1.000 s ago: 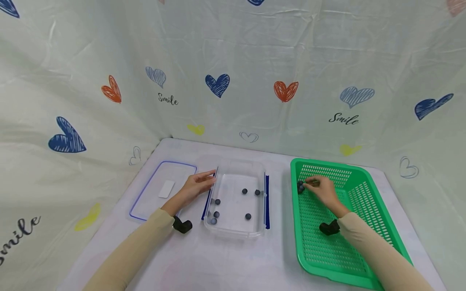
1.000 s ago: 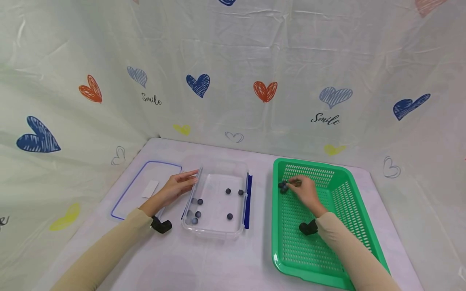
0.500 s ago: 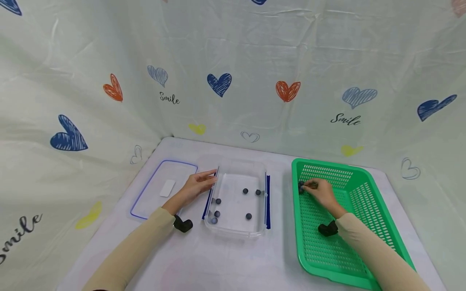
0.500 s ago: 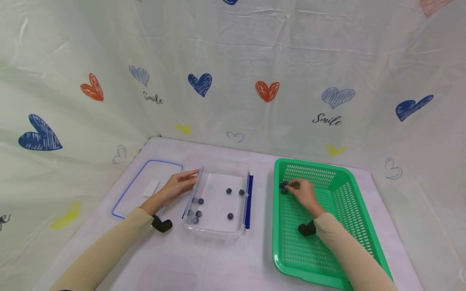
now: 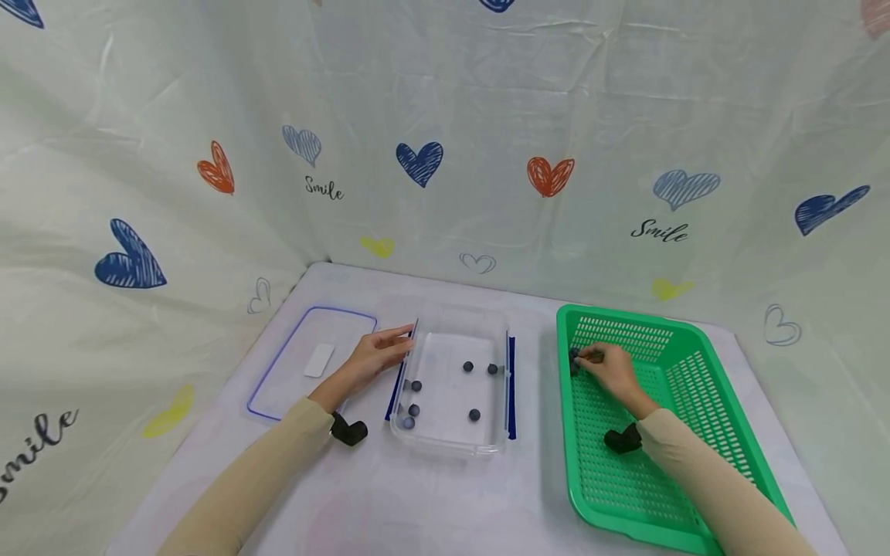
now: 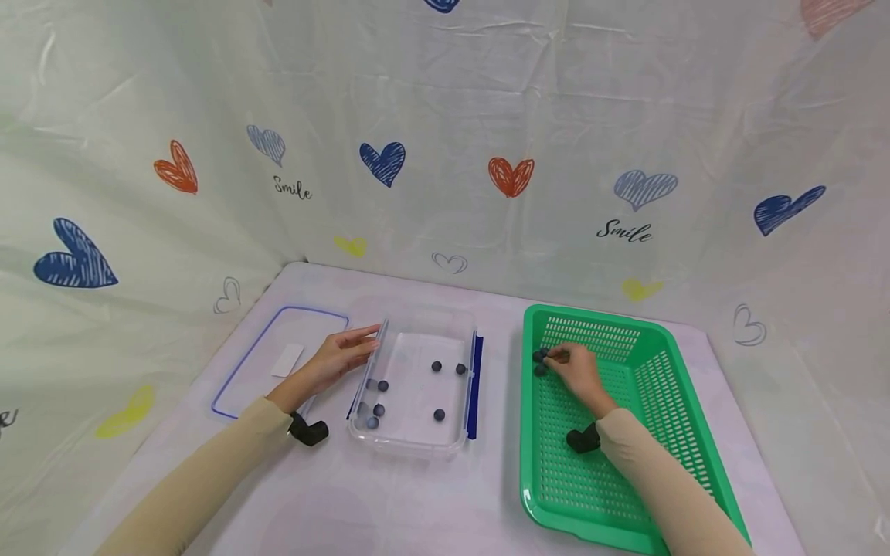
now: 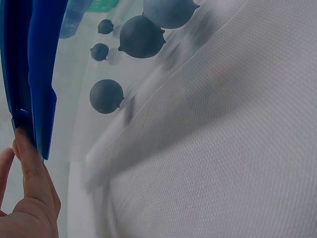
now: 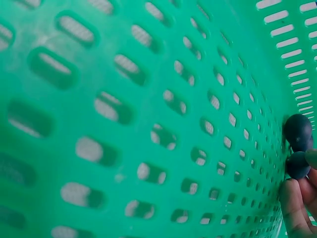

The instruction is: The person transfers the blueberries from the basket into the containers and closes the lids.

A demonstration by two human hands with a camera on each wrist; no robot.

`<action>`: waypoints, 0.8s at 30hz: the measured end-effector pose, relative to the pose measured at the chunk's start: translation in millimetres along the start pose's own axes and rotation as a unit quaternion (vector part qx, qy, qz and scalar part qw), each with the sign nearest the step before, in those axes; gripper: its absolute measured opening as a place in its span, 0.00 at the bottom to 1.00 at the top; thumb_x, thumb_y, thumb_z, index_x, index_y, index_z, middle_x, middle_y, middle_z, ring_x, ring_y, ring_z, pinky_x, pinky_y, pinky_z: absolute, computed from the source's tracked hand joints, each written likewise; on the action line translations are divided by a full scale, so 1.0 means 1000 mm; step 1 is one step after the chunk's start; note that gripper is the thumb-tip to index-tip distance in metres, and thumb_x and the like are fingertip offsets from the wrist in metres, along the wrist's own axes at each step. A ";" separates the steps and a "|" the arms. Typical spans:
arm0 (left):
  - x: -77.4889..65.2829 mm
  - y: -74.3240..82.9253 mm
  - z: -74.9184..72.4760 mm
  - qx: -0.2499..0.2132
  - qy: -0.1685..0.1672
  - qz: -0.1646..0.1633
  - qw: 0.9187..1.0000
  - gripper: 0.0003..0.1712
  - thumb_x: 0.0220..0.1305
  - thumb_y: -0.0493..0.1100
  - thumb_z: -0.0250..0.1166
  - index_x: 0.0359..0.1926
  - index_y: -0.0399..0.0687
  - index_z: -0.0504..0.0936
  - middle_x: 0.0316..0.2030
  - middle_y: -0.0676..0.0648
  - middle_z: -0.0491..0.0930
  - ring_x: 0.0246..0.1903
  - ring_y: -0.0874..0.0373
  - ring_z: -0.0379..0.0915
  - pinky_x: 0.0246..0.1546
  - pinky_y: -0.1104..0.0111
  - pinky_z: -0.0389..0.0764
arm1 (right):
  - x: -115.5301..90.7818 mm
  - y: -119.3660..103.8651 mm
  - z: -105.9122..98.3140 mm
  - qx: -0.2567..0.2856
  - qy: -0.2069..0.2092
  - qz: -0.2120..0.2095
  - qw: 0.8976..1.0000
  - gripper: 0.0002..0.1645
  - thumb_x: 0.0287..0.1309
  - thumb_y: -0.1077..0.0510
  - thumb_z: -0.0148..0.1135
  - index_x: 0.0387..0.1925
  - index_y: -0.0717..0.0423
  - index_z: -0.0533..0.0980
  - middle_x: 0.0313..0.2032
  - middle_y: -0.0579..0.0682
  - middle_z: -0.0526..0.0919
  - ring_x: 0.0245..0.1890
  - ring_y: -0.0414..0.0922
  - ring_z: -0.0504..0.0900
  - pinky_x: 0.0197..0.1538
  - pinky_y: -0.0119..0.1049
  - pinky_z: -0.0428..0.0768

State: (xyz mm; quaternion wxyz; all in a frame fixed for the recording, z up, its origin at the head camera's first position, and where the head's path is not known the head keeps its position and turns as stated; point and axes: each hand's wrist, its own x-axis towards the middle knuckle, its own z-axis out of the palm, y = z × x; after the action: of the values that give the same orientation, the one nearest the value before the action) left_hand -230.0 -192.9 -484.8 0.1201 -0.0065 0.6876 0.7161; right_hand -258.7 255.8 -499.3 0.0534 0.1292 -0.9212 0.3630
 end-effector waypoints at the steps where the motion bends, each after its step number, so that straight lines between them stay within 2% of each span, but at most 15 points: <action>1: 0.000 0.000 0.000 -0.003 0.001 -0.002 1.000 0.32 0.54 0.46 0.68 0.61 0.48 0.71 0.45 0.44 0.75 0.45 0.59 0.74 0.48 0.70 0.75 | 0.000 -0.001 0.000 0.002 0.001 0.000 1.000 0.08 0.55 0.62 0.63 0.34 0.65 0.79 0.32 0.59 0.82 0.33 0.53 0.81 0.32 0.42 0.81; 13: 0.000 -0.004 0.000 -0.005 0.005 -0.001 1.000 0.32 0.52 0.47 0.69 0.60 0.49 0.73 0.45 0.43 0.75 0.48 0.54 0.72 0.48 0.70 0.75 | -0.002 -0.002 -0.005 0.005 0.012 0.011 1.000 0.09 0.54 0.62 0.64 0.34 0.65 0.80 0.33 0.60 0.82 0.33 0.53 0.81 0.31 0.40 0.81; 18: 0.001 -0.004 0.000 -0.005 0.006 -0.001 1.000 0.31 0.53 0.46 0.69 0.59 0.49 0.73 0.46 0.43 0.75 0.48 0.55 0.73 0.49 0.70 0.75 | -0.002 -0.003 -0.010 -0.001 0.024 -0.002 1.000 0.08 0.53 0.62 0.65 0.34 0.65 0.80 0.32 0.60 0.82 0.32 0.54 0.81 0.32 0.42 0.81; 24: 0.001 -0.003 -0.002 0.001 0.000 0.001 1.000 0.32 0.53 0.47 0.69 0.60 0.49 0.72 0.47 0.43 0.75 0.47 0.57 0.73 0.49 0.70 0.75 | -0.003 -0.003 -0.013 0.004 0.027 -0.010 1.000 0.09 0.53 0.61 0.65 0.34 0.64 0.80 0.32 0.58 0.82 0.31 0.51 0.81 0.31 0.37 0.81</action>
State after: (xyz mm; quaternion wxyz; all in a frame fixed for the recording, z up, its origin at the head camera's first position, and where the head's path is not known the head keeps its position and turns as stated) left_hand -230.8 -194.2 -487.7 0.1194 -0.0058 0.6882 0.7156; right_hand -254.4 262.9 -488.2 0.0811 0.1287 -0.9167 0.3695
